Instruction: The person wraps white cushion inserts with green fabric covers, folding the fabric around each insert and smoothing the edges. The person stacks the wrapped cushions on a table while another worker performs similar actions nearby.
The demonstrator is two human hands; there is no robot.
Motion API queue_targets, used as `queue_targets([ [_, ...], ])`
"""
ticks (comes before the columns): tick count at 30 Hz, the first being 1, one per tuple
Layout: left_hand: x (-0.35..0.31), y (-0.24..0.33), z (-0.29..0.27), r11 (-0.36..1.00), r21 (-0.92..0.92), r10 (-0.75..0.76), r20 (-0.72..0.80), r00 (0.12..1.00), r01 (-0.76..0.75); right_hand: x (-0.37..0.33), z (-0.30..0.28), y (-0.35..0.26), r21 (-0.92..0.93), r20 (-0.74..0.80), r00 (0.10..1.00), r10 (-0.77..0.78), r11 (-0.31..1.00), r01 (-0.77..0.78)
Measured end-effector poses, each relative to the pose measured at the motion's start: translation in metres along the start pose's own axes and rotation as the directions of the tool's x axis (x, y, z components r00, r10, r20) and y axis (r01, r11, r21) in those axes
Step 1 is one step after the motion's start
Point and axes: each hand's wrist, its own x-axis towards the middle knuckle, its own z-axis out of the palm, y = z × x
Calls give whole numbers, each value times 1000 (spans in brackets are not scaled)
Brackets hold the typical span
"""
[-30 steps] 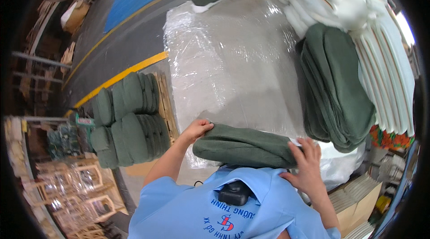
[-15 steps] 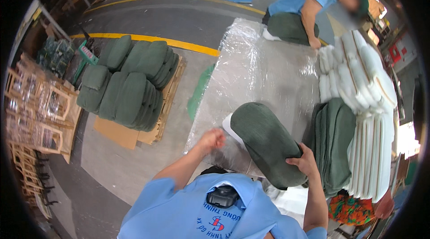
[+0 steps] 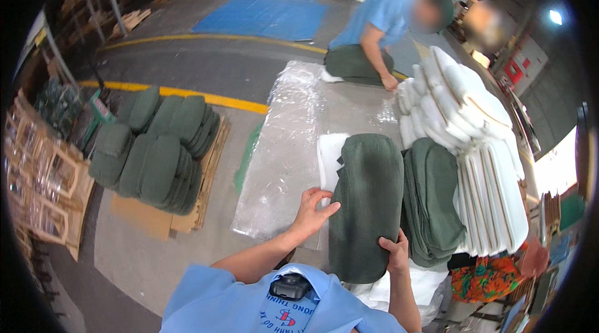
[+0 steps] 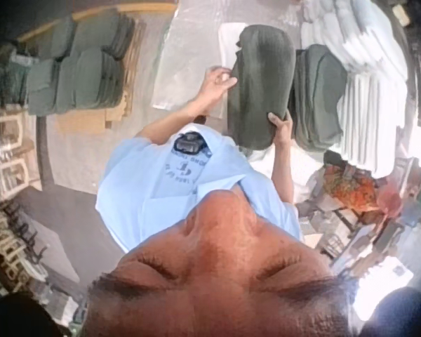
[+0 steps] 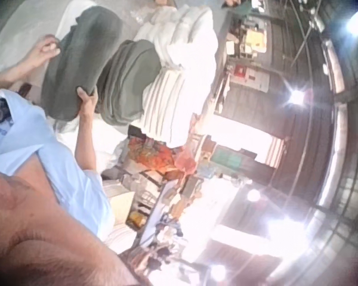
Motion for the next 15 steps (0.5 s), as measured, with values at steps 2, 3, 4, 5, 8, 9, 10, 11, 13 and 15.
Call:
queue_targets([
  [2, 14, 14, 3, 1000, 23, -2, 0, 1000, 2, -9, 14, 5, 102, 2, 999, -44, 994, 43],
  [3, 20, 21, 7, 999, 31, -5, 1, 1000, 5, -13, 20, 8, 122, -15, 998, -66, 990, 68],
  [4, 25, 32, 14, 996, 88, 27, -83, 996, -19, -16, 27, 11, 144, -39, 995, -89, 985, 94],
  [5, 34, 42, 17, 999, -50, -8, 20, 1000, 9, -22, 29, 14, 165, -75, 991, -114, 978, 125],
  [8, 66, 65, 16, 946, -319, -10, 173, 985, 66, -30, 53, 20, 248, -84, 981, -174, 950, 190],
  [9, 76, 67, 9, 959, -278, -1, 173, 985, 50, -31, 69, 22, 269, -76, 981, -177, 944, 192],
  [10, 87, 70, 2, 969, -242, 2, 184, 983, 43, -35, 83, 23, 271, -79, 986, -150, 948, 166],
  [11, 98, 73, -7, 979, -203, 7, 191, 982, 33, -39, 98, 21, 284, -24, 990, -137, 949, 138],
  [13, 113, 82, -10, 993, -103, -16, 301, 953, 49, -40, 112, 30, 176, 95, 981, -169, 973, 150],
  [15, 127, 89, -17, 997, -20, -63, 433, 899, 79, -39, 129, 41, 105, 240, 968, -76, 993, 52],
])
